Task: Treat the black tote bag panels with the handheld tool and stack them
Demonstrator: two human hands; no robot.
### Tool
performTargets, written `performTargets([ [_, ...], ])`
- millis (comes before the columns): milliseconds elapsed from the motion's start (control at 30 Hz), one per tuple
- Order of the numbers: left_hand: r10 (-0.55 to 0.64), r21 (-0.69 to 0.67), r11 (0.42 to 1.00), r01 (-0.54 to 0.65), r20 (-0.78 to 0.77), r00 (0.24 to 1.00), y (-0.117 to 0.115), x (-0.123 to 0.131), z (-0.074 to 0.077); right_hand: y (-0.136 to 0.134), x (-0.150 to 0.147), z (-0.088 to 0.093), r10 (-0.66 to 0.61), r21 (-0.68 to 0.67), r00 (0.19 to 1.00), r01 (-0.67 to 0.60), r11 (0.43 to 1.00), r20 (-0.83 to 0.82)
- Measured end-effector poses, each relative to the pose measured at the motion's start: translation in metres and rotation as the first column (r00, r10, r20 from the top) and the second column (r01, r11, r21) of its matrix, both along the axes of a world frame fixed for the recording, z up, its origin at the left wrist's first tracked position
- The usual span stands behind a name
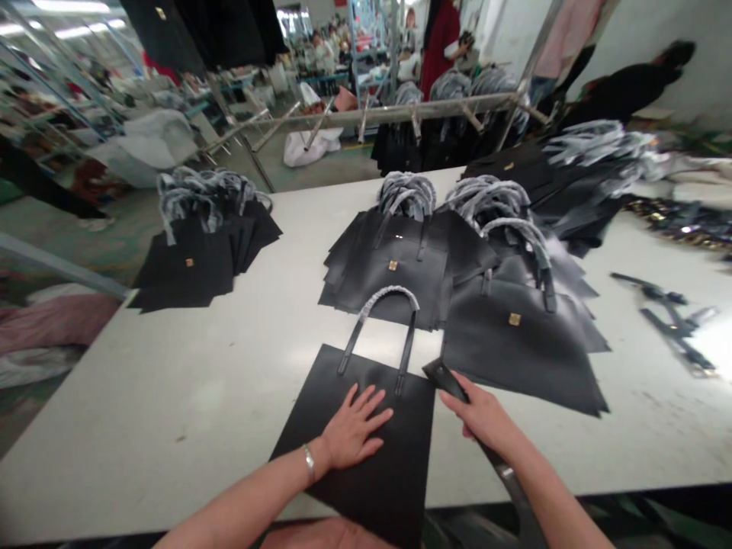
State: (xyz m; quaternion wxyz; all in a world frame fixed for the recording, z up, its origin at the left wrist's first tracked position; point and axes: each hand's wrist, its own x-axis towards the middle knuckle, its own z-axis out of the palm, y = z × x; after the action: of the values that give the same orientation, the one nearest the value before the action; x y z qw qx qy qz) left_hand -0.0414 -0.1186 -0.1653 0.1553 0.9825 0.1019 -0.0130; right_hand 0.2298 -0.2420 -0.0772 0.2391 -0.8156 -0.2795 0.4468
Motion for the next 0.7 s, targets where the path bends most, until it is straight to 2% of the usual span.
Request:
performTargets([
  [100,0.068,-0.012,0.998,-0.067,0.025,0.997,-0.013,0.009,-0.003,-0.002,-0.014,-0.001,0.054,-0.003,0.995,-0.055,0.998,-0.088],
  [233,0.103,-0.047,0.994,-0.101,0.048,0.993,-0.026,0.019,-0.007,0.018,-0.036,-0.013,0.048,-0.008,0.988,-0.05,0.999,-0.149],
  [367,0.093,-0.077,0.993,-0.089,0.056,0.994,-0.024,0.02,-0.004,0.035,-0.041,-0.017,0.007,-0.033,0.991,-0.011,0.999,-0.134],
  [567,0.096,-0.106,0.99,-0.089,0.063,0.993,-0.019,0.016,0.0,0.028,-0.039,-0.008,0.022,-0.111,0.986,-0.04,0.993,-0.164],
  [700,0.119,-0.124,0.986,-0.111,0.065,0.991,-0.019,0.018,-0.003,0.043,-0.039,-0.009,-0.054,-0.117,0.997,0.047,0.992,-0.055],
])
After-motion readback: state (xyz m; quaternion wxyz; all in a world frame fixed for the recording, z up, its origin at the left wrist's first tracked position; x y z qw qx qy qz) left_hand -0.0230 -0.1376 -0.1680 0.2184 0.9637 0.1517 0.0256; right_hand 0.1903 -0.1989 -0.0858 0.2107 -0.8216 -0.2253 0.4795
